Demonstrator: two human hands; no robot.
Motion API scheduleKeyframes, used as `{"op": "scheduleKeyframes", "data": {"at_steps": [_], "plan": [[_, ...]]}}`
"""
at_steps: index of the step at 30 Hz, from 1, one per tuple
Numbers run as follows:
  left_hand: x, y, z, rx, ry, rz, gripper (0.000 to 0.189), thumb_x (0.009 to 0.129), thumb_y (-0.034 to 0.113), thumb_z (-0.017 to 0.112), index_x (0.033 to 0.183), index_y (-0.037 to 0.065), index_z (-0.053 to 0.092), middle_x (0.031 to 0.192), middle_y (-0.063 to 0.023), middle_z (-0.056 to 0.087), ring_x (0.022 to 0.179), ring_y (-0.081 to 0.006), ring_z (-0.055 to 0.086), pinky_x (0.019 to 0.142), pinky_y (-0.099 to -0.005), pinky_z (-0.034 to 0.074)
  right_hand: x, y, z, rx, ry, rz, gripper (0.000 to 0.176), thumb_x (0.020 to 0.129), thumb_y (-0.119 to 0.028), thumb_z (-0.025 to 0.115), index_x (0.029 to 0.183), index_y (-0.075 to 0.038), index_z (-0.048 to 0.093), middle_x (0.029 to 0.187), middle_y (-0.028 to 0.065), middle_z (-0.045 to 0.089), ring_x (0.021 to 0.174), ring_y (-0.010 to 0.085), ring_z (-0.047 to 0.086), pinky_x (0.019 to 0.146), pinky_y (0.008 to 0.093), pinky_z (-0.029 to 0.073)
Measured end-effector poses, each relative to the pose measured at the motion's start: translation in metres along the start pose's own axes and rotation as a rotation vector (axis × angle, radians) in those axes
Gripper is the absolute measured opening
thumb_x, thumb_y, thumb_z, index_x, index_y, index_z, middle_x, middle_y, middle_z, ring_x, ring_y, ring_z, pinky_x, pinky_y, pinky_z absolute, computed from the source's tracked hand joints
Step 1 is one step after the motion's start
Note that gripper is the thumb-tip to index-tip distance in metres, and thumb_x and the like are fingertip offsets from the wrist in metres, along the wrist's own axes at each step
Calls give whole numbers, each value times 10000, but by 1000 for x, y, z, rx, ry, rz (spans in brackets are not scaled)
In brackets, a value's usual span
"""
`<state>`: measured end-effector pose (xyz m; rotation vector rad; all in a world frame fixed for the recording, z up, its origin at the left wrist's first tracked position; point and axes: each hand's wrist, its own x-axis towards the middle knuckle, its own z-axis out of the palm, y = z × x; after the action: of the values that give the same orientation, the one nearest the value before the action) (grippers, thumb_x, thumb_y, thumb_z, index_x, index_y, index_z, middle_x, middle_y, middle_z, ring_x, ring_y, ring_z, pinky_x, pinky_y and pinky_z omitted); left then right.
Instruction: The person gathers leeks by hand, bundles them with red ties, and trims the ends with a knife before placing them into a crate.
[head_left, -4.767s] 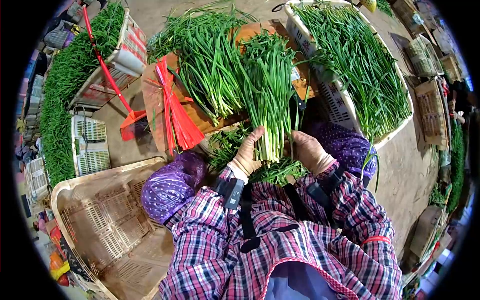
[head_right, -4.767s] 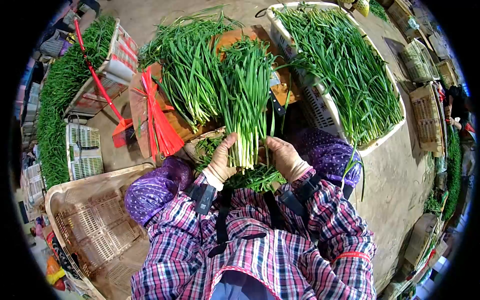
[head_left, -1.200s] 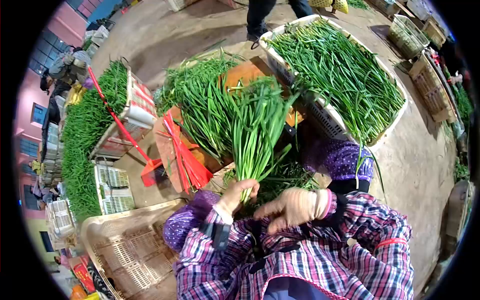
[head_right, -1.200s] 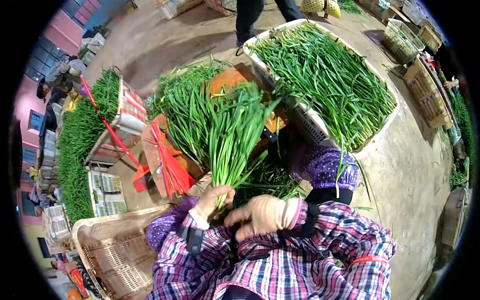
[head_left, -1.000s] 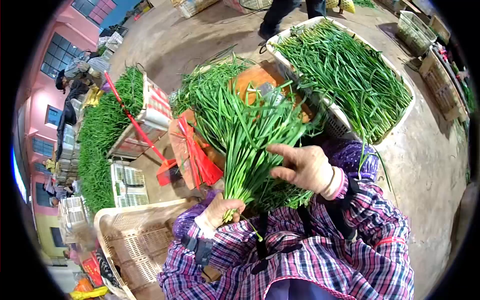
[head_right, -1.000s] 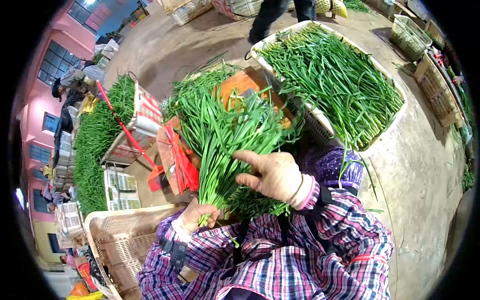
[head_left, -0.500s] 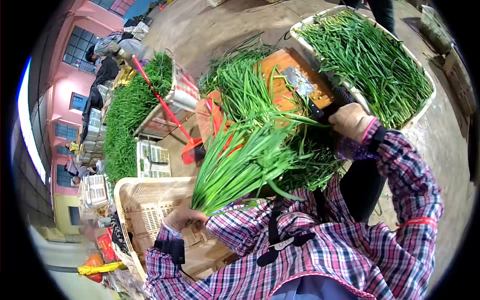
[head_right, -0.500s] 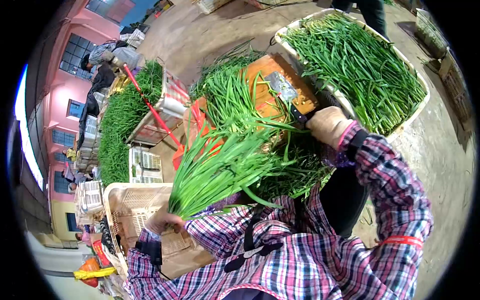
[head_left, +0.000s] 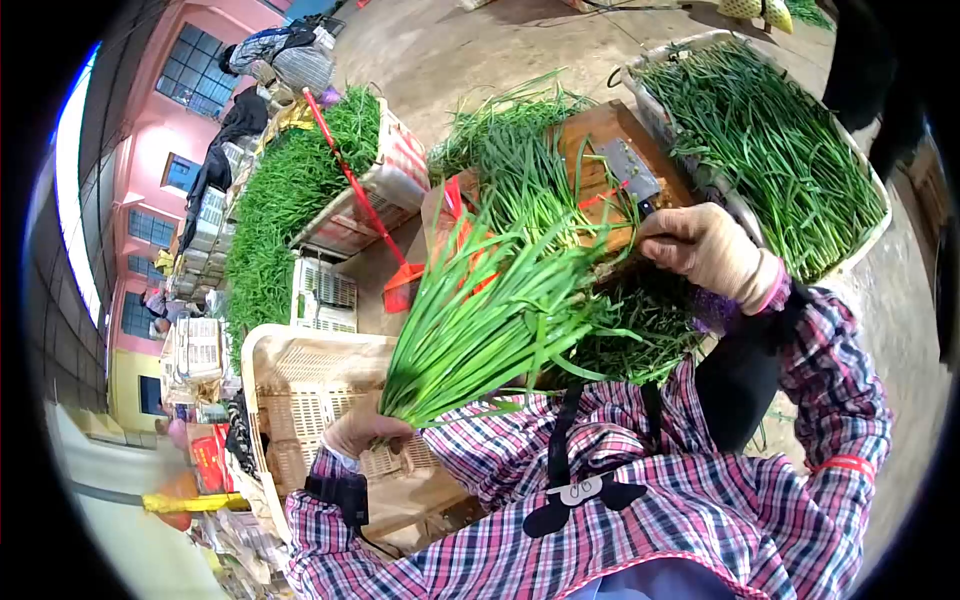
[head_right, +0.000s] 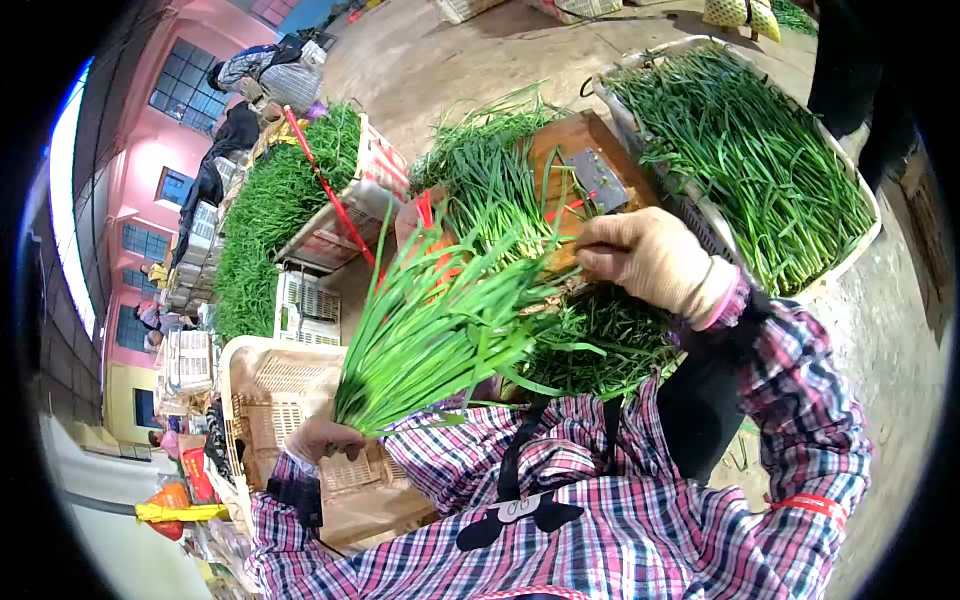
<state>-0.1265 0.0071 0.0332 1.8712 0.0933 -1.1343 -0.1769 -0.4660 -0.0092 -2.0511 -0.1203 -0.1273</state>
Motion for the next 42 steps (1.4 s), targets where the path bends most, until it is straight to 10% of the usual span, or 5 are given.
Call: {"op": "scheduleKeyframes", "data": {"at_steps": [3,9,25,33,42], "plan": [[5,-1,6,114,-3,-4,248,702,142,712,877,11,594,646,-65,581,500,-128,544,433,-259,436,20,-13,28,-292,237,-479,174,824,-212,653,979,-136,632,721,92,641,668,291,632,580,375,493],[-1,8,19,21,-107,5,337,662,54,717,979,26,605,746,-46,610,553,-104,545,474,-259,457,49,-8,57,-886,-278,-317,202,856,-330,571,946,-150,549,658,76,561,643,285,606,534,420,450],[-11,-30,-1,-55,-113,74,317,659,28,694,960,-18,603,661,-77,606,520,-155,584,451,-267,466,110,-49,53,-1147,-206,-642,104,804,-251,553,816,-153,586,596,75,581,569,283,626,467,418,463],[-43,-97,-16,-303,201,54,167,676,14,710,808,-32,618,648,-92,606,483,-156,569,415,-280,464,166,-14,-48,-948,375,-326,161,853,-327,582,896,-181,634,785,91,651,727,325,627,588,419,480],[-38,-176,-22,-387,121,259,146,767,99,664,801,-30,605,633,-86,565,556,-171,547,502,-290,423,273,6,-52,-976,336,-79,260,878,-391,534,991,-190,656,893,132,660,865,338,621,722,434,473]]}}
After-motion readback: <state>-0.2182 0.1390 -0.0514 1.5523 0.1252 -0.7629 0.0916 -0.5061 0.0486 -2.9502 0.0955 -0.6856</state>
